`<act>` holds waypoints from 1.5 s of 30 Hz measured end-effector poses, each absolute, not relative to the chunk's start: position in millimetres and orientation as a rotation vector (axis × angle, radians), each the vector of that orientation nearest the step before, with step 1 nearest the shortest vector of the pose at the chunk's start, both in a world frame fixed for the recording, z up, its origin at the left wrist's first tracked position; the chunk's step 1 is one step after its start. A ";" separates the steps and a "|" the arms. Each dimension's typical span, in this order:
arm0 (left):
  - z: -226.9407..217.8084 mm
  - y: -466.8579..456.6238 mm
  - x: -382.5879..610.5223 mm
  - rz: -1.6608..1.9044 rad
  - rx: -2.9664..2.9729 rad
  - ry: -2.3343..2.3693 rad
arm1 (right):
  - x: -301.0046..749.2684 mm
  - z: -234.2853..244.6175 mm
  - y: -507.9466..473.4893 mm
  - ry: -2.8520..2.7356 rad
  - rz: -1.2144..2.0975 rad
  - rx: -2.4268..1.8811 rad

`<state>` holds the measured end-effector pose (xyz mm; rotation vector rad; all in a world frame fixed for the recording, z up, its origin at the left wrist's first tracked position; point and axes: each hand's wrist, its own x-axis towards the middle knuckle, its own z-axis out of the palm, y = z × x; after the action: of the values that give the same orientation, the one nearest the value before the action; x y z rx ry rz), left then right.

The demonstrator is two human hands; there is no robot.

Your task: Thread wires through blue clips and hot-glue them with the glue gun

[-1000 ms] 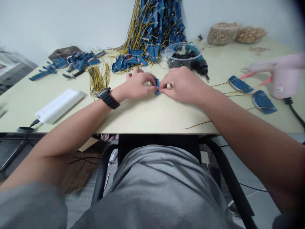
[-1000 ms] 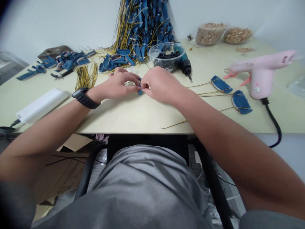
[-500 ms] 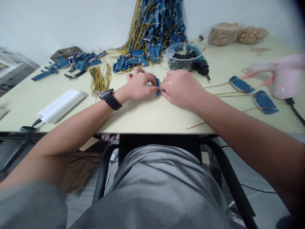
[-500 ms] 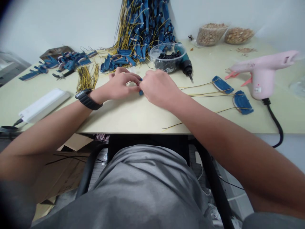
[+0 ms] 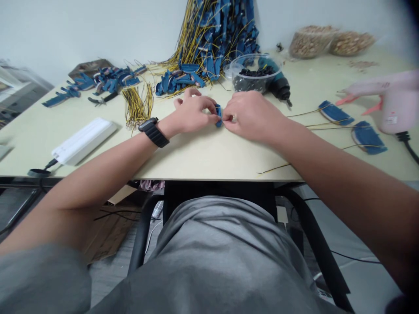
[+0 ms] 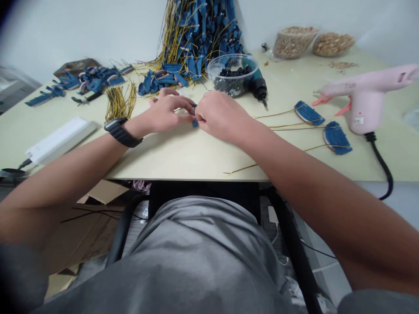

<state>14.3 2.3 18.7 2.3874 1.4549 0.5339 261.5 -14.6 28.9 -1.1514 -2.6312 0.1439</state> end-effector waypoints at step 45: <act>28.0 -5.5 16.2 0.515 2.361 1.463 | 257.4 35.7 -28.5 -2.663 -0.233 -1.208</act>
<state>16.2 -5.5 28.0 2.3612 1.4630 0.5154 257.4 -28.5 35.7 -1.2078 -2.6630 -0.2332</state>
